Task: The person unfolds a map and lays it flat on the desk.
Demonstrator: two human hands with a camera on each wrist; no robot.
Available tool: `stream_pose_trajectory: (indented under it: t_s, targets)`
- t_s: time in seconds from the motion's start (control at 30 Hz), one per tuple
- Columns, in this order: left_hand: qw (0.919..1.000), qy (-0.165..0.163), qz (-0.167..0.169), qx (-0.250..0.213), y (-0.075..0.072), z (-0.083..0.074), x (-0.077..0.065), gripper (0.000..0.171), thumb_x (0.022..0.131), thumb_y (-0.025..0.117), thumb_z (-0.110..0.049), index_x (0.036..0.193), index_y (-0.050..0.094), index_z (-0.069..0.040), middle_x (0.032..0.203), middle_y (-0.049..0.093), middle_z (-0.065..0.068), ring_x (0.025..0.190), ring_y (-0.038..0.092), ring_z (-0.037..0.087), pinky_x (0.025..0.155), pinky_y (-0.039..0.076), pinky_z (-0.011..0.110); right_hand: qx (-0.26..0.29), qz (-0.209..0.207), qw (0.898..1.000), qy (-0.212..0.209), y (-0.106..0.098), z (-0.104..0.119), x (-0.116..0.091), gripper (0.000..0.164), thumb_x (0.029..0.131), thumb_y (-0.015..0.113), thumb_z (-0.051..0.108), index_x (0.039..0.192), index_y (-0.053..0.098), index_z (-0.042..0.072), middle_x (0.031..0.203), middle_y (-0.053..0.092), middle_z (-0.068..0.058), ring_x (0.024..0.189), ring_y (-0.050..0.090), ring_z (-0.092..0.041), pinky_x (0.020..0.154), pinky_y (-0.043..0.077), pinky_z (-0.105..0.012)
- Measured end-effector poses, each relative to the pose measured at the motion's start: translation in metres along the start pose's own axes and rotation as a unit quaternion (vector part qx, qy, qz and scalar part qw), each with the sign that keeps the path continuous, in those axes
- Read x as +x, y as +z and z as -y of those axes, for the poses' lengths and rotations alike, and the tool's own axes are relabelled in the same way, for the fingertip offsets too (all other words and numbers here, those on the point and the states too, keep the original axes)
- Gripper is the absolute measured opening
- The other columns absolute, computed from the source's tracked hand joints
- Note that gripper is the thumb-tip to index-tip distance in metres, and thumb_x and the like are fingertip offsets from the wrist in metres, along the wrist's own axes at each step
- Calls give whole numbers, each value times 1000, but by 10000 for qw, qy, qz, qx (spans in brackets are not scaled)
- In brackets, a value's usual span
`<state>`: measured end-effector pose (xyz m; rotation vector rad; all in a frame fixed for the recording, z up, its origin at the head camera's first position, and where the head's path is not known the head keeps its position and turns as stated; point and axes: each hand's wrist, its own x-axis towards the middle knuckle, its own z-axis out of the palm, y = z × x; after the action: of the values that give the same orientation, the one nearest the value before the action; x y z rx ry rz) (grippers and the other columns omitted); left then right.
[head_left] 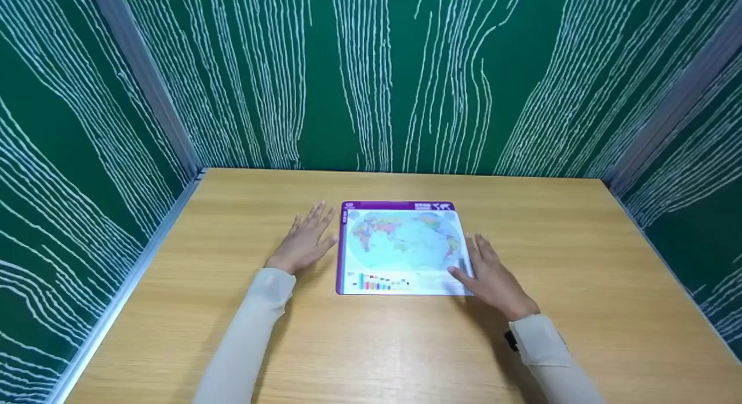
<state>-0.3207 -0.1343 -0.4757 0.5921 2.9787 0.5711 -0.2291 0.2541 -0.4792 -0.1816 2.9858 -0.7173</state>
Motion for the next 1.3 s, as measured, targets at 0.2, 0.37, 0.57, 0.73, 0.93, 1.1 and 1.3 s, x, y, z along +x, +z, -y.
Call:
stream_pose_trajectory:
  t_s: [0.2,0.37,0.57,0.73,0.93,1.1,1.3]
  targets:
    - [9993,163,337,14,4,-9,9,67,100,38,-50,155,10,-25,164,2,-2,151,-1,19,122,0,51,51,409,9991,64,6,6,-4,89,92,50,59,155,10,13,162,0,-16,147,6,-43,110,24,-64]
    - [9976,313,622,-6,7,-15,15,68,99,41,-48,155,14,-23,164,7,0,151,3,21,122,1,51,27,471,9984,-304,11,9,-6,84,95,48,55,155,12,9,161,1,-21,145,11,-46,110,29,-62]
    - [9954,213,926,83,8,-17,20,71,96,44,-53,155,10,-31,164,7,-5,151,4,20,122,0,48,64,626,9976,-276,15,10,-7,81,96,47,54,155,13,11,162,3,-19,146,12,-44,112,25,-61]
    - [9926,129,1202,149,9,-17,23,70,95,43,-55,154,9,-37,163,7,-6,151,5,18,122,1,47,70,801,9966,-185,16,11,-9,81,95,47,56,155,12,13,162,5,-17,147,11,-41,114,23,-60]
    - [9889,-28,1484,52,10,-19,27,68,95,44,-55,153,13,-40,163,7,-8,151,4,16,123,0,45,5,827,9966,-44,18,12,-10,81,95,49,53,155,12,13,162,7,-18,147,12,-40,114,24,-59]
    - [9872,-159,1584,-55,11,-20,29,71,94,51,-52,152,12,-42,163,5,-10,151,2,15,123,-1,44,-69,830,9965,36,21,14,-8,78,97,50,48,155,13,10,160,10,-22,145,16,-43,113,25,-60]
    - [9850,-140,1714,-105,14,-21,30,72,92,57,-46,152,16,-42,162,6,-12,151,3,15,123,0,44,-175,746,9970,-79,25,16,-6,75,96,54,42,153,21,6,158,16,-24,144,18,-44,113,26,-59]
